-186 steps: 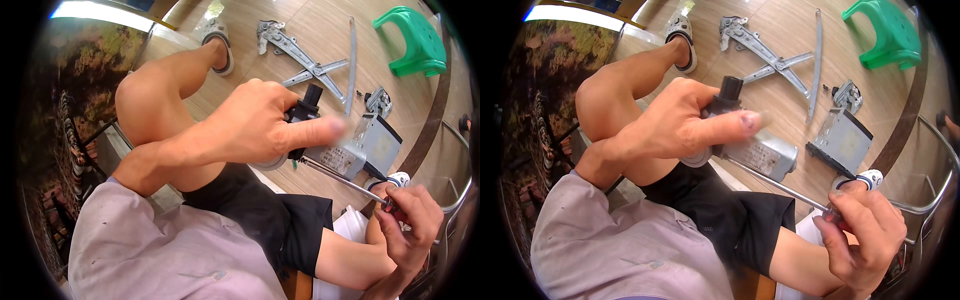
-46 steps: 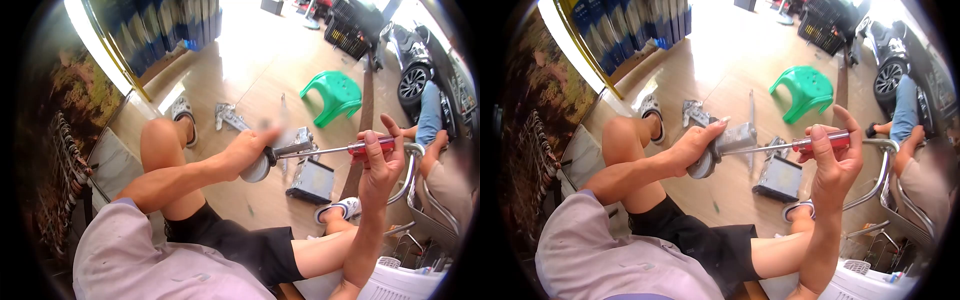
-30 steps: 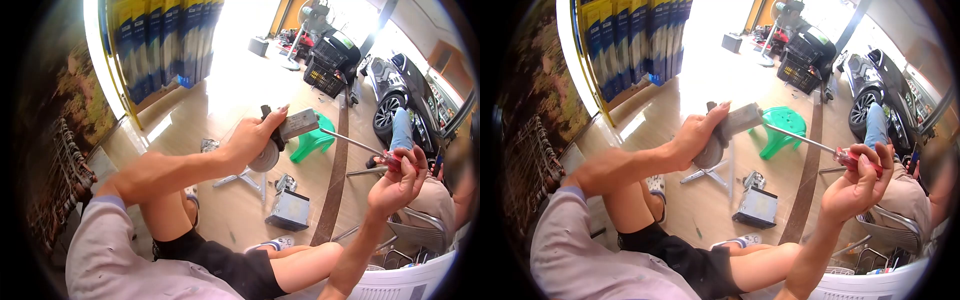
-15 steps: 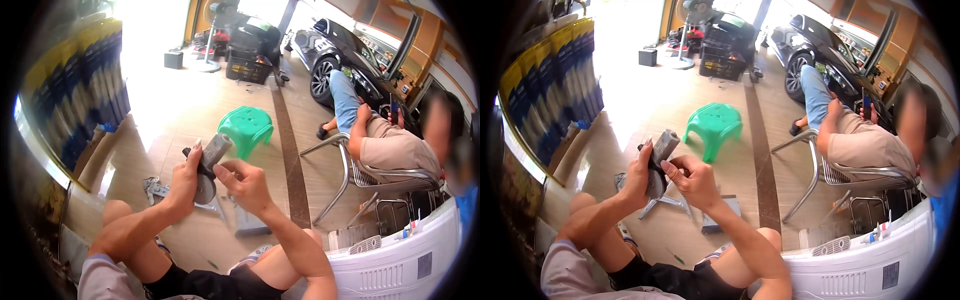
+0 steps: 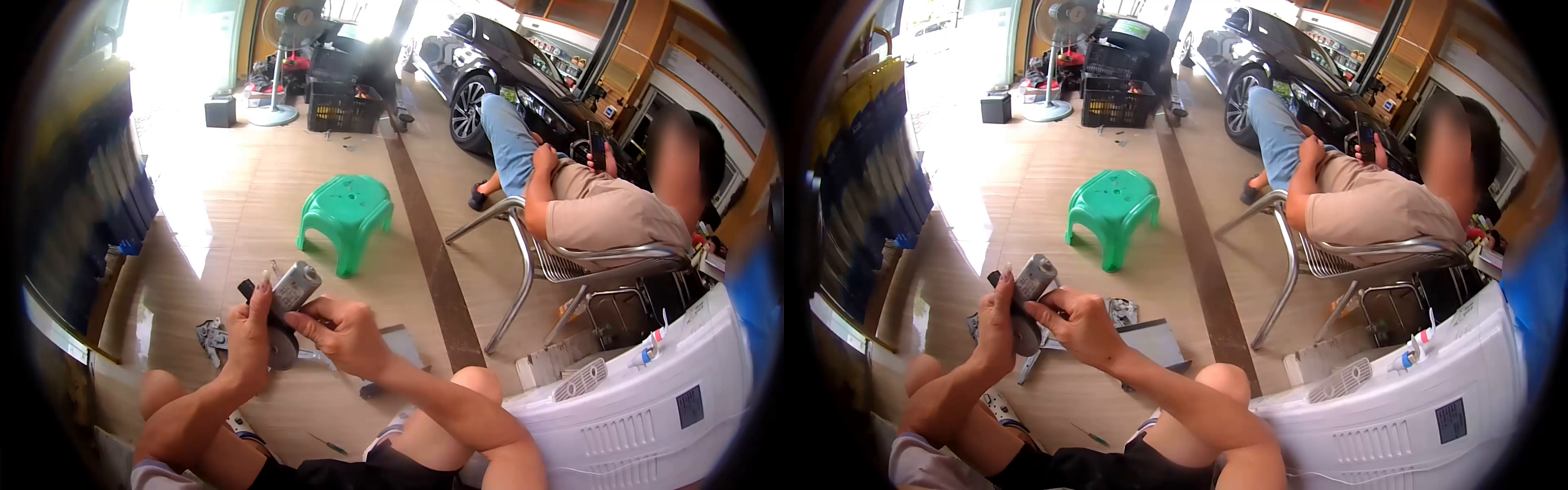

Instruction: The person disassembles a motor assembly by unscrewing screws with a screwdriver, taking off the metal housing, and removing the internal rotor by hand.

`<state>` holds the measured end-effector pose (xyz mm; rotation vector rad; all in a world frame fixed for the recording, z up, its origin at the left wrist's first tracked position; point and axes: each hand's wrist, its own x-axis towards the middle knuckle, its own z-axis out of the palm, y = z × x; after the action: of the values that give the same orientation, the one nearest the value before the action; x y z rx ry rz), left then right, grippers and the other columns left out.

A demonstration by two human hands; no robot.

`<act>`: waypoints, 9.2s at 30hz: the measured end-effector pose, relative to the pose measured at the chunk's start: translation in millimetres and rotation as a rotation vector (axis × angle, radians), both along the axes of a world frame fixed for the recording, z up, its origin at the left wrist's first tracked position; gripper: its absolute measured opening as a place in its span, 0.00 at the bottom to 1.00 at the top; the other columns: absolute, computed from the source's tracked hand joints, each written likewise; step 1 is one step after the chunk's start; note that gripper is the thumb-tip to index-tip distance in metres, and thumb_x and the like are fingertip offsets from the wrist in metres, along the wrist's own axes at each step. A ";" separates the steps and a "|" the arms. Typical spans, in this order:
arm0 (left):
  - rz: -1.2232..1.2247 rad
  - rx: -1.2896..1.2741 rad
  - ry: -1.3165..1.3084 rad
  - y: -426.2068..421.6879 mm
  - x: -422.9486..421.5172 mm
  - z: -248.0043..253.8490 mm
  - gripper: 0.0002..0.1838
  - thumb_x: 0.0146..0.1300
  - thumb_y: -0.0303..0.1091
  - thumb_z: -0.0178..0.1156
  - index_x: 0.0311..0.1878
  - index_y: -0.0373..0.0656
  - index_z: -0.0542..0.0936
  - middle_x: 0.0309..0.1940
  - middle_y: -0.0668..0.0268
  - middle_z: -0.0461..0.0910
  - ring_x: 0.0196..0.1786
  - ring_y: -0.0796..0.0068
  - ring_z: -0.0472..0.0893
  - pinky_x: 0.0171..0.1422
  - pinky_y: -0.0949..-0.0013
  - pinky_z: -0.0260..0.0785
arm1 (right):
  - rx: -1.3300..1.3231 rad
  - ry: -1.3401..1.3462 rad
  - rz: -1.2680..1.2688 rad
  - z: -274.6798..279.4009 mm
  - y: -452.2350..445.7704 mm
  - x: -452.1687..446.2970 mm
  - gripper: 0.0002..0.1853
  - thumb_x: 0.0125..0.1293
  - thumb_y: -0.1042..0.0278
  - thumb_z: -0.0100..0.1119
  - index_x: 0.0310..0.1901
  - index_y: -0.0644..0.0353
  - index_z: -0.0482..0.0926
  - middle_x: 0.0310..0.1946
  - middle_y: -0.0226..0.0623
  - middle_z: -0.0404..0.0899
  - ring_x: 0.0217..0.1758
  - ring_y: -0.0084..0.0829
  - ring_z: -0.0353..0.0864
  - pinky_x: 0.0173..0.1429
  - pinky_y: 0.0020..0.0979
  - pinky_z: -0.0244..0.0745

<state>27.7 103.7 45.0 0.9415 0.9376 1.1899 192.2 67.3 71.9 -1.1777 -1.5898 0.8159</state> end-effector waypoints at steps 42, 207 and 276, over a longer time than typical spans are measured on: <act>0.025 0.043 0.126 -6.3 -19.6 -4.6 0.27 0.76 0.55 0.56 0.28 0.42 0.83 0.24 0.76 0.78 0.24 0.90 0.70 0.27 0.79 0.61 | -0.139 0.025 0.121 -0.4 -2.4 -8.3 0.14 0.69 0.64 0.69 0.47 0.68 0.86 0.31 0.38 0.87 0.31 0.20 0.79 0.39 0.27 0.76; -0.776 -0.416 0.655 -83.7 -57.5 -34.0 0.47 0.57 0.75 0.61 0.18 0.27 0.75 0.13 0.54 0.69 0.21 0.70 0.71 0.28 0.53 0.67 | -0.826 -1.126 0.295 -253.5 39.6 154.5 0.13 0.64 0.64 0.62 0.43 0.64 0.88 0.40 0.54 0.87 0.48 0.49 0.87 0.57 0.43 0.80; -0.398 0.314 0.644 -72.3 -35.1 -50.2 0.27 0.45 0.52 0.83 0.32 0.37 0.83 0.18 0.56 0.76 0.20 0.64 0.74 0.28 0.64 0.68 | 0.321 0.059 -0.300 16.5 -17.3 97.9 0.17 0.81 0.65 0.48 0.58 0.72 0.75 0.29 0.33 0.73 0.26 0.24 0.73 0.36 0.23 0.75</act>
<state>-7.3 31.4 -5.2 1.7382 1.0058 0.7019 290.2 49.9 88.4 -1.1104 -1.3900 0.3813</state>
